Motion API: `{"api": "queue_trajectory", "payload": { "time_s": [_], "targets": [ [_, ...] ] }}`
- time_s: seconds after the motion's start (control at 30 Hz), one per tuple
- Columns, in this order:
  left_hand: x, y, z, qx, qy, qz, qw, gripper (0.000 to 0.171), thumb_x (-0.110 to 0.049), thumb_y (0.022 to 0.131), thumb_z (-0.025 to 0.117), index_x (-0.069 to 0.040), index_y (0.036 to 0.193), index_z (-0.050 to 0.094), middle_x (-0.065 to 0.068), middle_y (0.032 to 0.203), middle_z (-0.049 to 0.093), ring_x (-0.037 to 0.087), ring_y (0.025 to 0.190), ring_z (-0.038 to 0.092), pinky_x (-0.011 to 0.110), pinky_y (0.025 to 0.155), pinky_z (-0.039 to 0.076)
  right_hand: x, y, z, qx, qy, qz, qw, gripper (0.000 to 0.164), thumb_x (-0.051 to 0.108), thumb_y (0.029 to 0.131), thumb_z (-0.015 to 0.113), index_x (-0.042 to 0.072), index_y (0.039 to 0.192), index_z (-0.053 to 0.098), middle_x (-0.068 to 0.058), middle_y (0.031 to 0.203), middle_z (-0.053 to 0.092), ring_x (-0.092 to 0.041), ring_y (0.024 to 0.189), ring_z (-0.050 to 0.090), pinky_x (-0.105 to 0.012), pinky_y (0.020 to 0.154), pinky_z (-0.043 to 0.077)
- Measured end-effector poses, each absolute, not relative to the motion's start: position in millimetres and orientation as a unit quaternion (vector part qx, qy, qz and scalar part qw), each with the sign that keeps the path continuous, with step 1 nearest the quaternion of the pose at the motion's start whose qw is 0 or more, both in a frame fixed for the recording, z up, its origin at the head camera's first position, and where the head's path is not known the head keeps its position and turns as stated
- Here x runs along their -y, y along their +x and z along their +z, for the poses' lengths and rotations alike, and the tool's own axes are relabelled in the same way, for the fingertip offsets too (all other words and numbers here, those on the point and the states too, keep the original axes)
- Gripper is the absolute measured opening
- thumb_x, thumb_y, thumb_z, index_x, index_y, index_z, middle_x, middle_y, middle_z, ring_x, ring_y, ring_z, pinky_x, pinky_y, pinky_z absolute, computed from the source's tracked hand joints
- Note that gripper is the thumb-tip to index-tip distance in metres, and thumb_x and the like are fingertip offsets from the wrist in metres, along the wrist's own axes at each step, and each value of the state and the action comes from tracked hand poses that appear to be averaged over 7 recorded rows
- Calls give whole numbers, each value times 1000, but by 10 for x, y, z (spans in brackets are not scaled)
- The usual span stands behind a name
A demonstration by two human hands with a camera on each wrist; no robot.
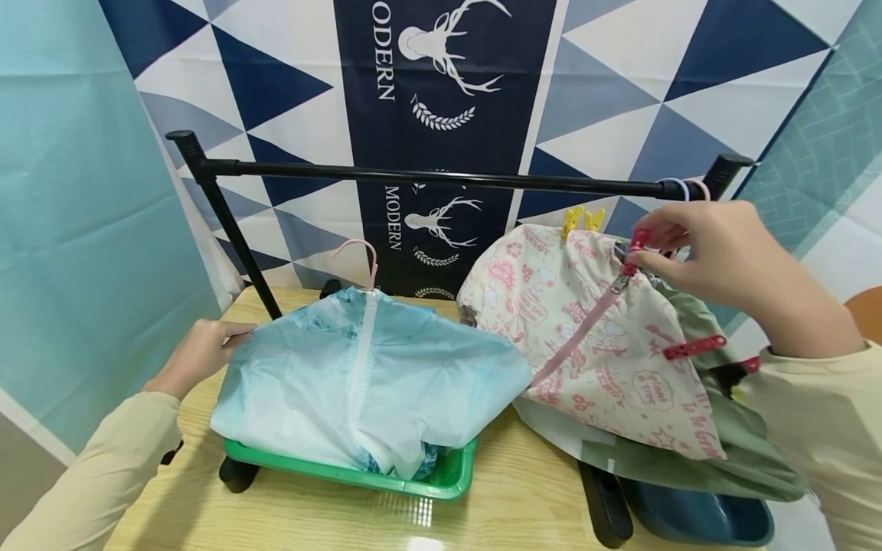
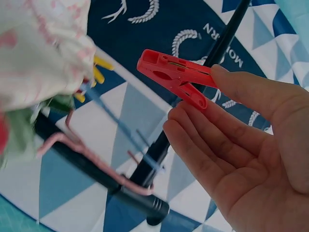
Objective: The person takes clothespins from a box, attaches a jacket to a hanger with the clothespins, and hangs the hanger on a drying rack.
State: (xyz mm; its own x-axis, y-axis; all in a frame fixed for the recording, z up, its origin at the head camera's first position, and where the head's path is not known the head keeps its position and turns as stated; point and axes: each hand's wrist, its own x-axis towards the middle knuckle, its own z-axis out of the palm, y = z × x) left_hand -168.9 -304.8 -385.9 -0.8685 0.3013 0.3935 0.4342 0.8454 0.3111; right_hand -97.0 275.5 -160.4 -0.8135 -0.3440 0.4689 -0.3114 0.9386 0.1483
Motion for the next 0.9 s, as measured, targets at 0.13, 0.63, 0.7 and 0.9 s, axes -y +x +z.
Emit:
{"api": "queue_trajectory", "payload": {
  "time_s": [0.13, 0.63, 0.7, 0.9],
  "targets": [
    [3035, -1709, -3874, 944, -198, -201, 169, 22, 4, 87, 63, 3, 107, 73, 23, 100, 73, 37, 90, 71, 47, 75, 58, -2676, -1034, -1609, 948, 188, -22, 255, 36, 9, 70, 83, -1, 101, 69, -19, 82, 72, -33, 68, 68, -27, 52, 48],
    [3064, -1717, -3828, 943, -207, -191, 175, 20, 3, 87, 63, 3, 104, 73, 22, 98, 73, 36, 89, 71, 46, 75, 58, -2281, -1226, -1713, 949, 208, 83, 221, 31, 16, 78, 79, 3, 106, 69, -16, 93, 72, -32, 86, 71, -14, 60, 46],
    [3066, -1706, -3823, 944, -204, -192, 176, 20, 3, 87, 63, 3, 104, 73, 22, 98, 73, 36, 89, 71, 46, 75, 58, -2235, -1247, -1749, 946, 217, 88, 225, 29, 15, 79, 78, 4, 105, 70, -14, 92, 73, -31, 85, 71, -16, 60, 47],
    [3029, -1666, -3832, 946, -196, -198, 166, 21, 3, 88, 63, 4, 106, 73, 23, 101, 72, 37, 91, 70, 46, 74, 58, -2148, -1320, -1897, 944, 223, 117, 212, 28, 15, 81, 77, 4, 105, 70, -13, 92, 72, -29, 85, 70, -41, 73, 58]
  ]
}}
